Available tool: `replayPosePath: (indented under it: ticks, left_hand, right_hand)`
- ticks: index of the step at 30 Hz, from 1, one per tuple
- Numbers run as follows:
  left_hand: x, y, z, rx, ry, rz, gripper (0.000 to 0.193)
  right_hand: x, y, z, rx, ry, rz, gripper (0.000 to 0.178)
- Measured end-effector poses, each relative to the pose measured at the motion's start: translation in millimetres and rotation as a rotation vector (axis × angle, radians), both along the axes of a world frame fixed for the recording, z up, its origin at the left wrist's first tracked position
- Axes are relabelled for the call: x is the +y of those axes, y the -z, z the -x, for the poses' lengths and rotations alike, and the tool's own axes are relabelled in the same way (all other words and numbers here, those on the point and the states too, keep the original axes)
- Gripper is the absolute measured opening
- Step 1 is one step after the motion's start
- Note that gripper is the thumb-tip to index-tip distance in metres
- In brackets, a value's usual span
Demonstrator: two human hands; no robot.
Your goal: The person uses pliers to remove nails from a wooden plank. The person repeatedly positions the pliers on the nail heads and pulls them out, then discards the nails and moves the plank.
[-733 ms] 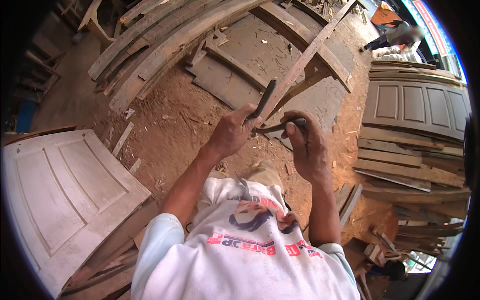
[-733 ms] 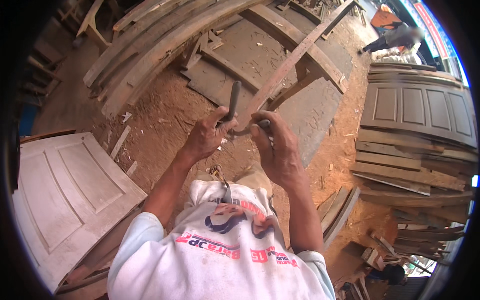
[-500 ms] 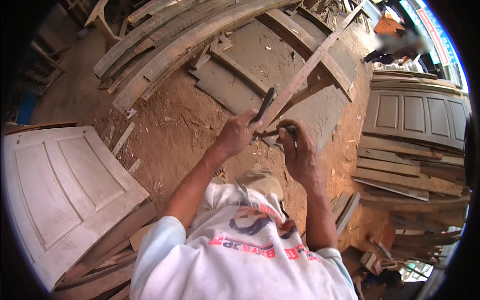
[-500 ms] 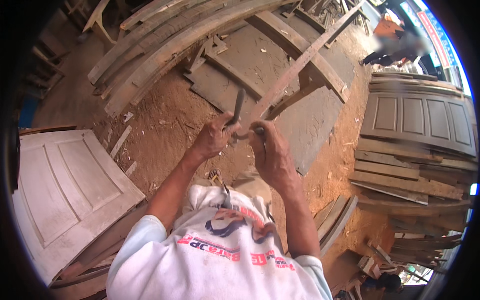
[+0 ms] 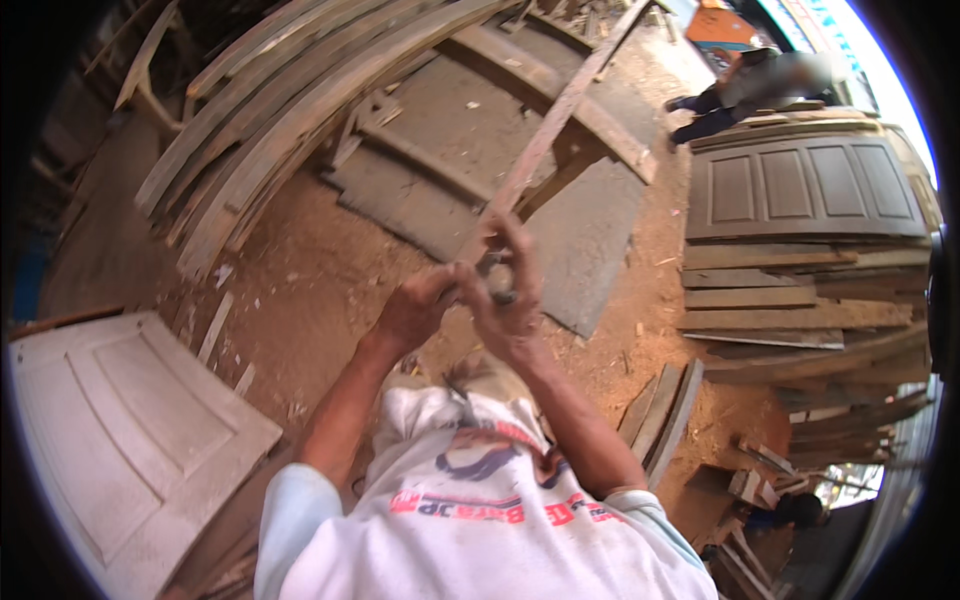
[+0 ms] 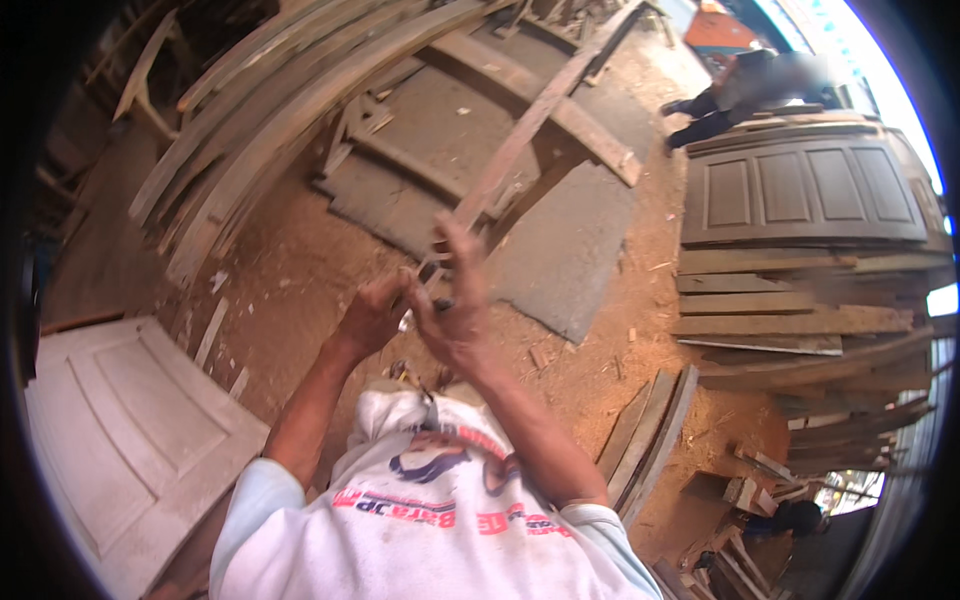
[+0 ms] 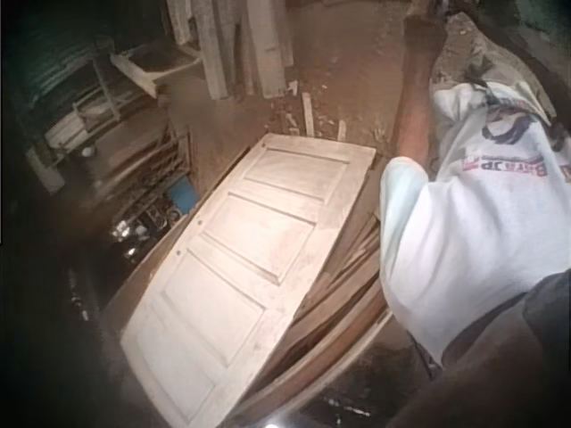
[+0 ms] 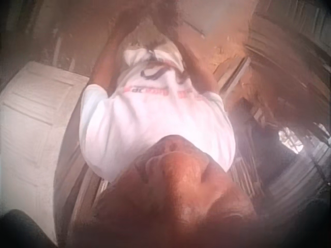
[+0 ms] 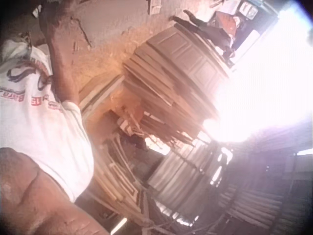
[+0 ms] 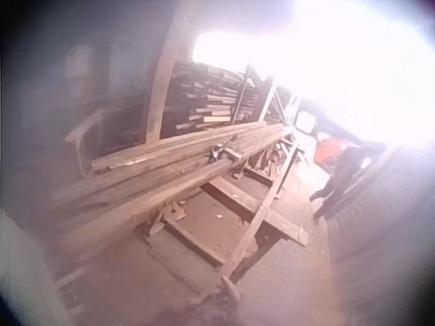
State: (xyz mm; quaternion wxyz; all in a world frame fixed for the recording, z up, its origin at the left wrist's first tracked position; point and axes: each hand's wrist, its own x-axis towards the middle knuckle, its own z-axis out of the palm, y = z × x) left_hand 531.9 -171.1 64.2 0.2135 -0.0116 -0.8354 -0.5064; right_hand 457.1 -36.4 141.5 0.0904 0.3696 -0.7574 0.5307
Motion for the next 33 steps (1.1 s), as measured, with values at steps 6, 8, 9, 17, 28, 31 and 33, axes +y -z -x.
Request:
replayPosePath:
  ticks: [6, 8, 9, 17, 28, 31, 33]
  left_hand:
    - [-13.1, -10.2, -5.8, -0.129, 0.150, -0.121, 0.028]
    - [-10.1, -16.3, -10.5, -0.153, 0.110, -0.073, 0.035]
    - [-6.6, -16.2, -13.1, -0.163, 0.090, -0.052, 0.039]
    - [17.5, -2.0, -14.0, -0.235, -0.074, -0.162, 0.062]
    - [43.2, -2.1, 41.8, -0.313, -0.120, -0.064, 0.057]
    - [38.4, 6.4, 51.9, -0.285, -0.136, 0.070, 0.051]
    - [30.7, 13.9, 60.1, -0.181, -0.158, 0.169, 0.051]
  right_hand:
    - [-15.8, 18.0, -5.9, -0.506, -0.089, 0.046, 0.031]
    - [-26.3, 11.4, 2.8, -0.466, -0.033, 0.011, 0.035]
    - [-33.5, 8.6, 6.5, -0.435, -0.030, -0.020, 0.036]
    - [-52.8, 7.5, 7.6, -0.362, -0.077, 0.043, 0.029]
    - [-35.6, 36.2, 40.0, -0.644, -0.005, 0.332, 0.037]
    - [-42.9, 41.6, 52.3, -0.710, 0.038, 0.360, 0.039]
    - [-52.2, 33.3, 56.3, -0.681, 0.022, 0.328, 0.037]
